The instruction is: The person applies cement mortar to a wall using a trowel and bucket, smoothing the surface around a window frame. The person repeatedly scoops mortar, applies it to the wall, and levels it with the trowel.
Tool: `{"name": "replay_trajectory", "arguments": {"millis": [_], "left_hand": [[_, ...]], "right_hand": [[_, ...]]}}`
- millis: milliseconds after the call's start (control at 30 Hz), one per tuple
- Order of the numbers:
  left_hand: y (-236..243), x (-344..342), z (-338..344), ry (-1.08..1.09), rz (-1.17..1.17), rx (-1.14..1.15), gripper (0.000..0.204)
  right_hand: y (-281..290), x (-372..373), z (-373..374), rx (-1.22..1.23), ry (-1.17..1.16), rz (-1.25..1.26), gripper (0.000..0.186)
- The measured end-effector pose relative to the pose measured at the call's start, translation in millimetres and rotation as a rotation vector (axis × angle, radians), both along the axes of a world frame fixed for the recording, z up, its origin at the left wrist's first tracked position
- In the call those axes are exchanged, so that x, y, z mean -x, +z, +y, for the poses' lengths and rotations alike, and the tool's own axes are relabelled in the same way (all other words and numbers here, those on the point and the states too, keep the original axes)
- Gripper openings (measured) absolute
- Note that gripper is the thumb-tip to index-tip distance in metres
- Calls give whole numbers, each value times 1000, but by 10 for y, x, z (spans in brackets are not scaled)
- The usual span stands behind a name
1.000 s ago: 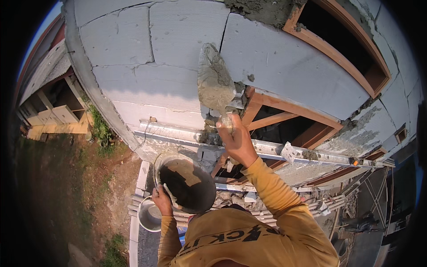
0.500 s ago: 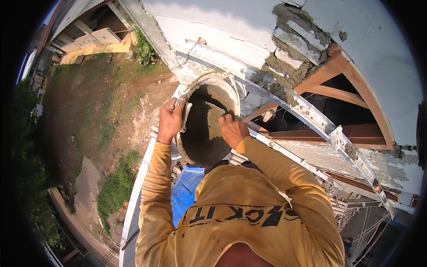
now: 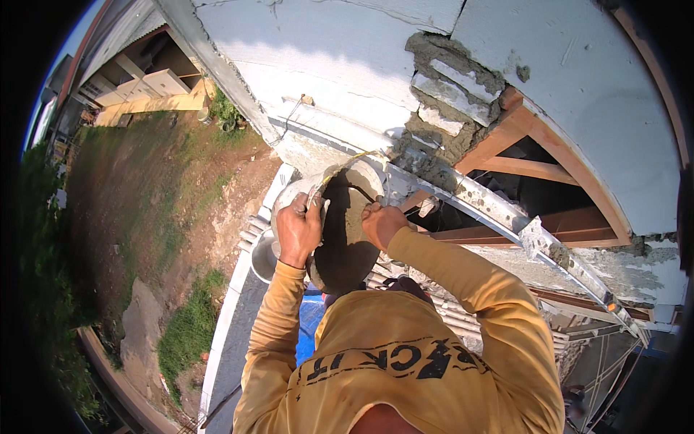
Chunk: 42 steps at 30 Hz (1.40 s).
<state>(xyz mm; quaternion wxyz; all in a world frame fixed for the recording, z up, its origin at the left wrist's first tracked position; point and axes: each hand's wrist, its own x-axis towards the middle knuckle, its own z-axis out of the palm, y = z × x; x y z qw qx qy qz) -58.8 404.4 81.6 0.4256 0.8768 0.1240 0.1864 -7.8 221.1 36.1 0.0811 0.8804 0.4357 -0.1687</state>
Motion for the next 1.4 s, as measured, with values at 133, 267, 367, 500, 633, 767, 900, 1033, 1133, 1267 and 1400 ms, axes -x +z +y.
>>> {"name": "replay_trajectory", "arguments": {"millis": [133,267,367,500,633,767,900,1033,1133,1267,1400], "left_hand": [[-40,118,-106,-11,60,243,26],[-102,350,-81,7,-16,286,23],[-318,459,30,218,-102,382,22],[-493,541,95,396,-142,488,27],[-630,516,66,442,-161,592,29],[-630,486,13,409,-108,551,30],[-853,519,90,386,-95,498,30],[-1039,648,314,403,-62,491,31],[-1099,699,377,401,-17,468,32],[-939,632,214,358,-6,373,32],[-1083,697,245,358,7,298,32]], "right_hand": [[-151,486,-236,-186,-20,250,28],[53,685,-133,-357,-280,689,40],[-132,786,-302,-502,-361,679,48],[-1,685,-601,-500,-410,712,52],[456,485,-946,-510,-297,597,48],[1047,390,-1304,-511,-224,440,45],[1696,487,-1520,-460,-220,383,43],[2607,607,-1421,-426,-112,395,34],[2775,592,-1715,-378,-231,652,30],[2700,294,-2067,-438,-765,687,28],[3225,142,-2338,-525,-932,258,34]]}}
